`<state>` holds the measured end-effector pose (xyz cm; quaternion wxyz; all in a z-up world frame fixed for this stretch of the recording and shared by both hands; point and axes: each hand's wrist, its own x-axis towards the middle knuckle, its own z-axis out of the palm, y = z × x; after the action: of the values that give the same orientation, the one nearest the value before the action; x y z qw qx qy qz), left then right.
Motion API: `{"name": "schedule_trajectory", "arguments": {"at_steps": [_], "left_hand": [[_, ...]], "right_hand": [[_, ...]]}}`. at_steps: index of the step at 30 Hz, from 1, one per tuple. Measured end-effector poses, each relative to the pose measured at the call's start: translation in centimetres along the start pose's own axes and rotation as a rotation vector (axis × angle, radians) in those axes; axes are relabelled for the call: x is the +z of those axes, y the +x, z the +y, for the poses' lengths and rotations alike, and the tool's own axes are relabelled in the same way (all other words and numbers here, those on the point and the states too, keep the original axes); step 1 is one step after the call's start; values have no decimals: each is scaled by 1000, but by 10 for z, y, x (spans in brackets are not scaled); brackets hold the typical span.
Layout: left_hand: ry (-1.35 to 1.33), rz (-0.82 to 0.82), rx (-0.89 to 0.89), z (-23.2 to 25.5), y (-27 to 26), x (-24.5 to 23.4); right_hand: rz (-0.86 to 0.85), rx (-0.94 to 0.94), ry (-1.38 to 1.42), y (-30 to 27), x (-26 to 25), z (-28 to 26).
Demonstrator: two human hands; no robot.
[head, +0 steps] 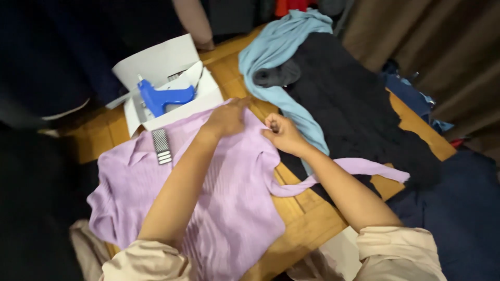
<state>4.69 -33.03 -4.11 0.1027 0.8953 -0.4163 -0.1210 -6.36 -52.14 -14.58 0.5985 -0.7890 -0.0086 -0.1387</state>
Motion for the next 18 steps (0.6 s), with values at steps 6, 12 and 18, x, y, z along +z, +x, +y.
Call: {"name": "schedule_trajectory", "arguments": {"at_steps": [6,12,18], "left_hand": [[-312,-43,-205,7,-11,-32],[-1084,43,-83,16,-61,-81],[-797,70,-18,85,-114,-113]], "right_hand": [[34,165,393,-1,-13,-32],[-215,209,422,-21,-16,-102],[-348,83,426,-24,0,-124]]}}
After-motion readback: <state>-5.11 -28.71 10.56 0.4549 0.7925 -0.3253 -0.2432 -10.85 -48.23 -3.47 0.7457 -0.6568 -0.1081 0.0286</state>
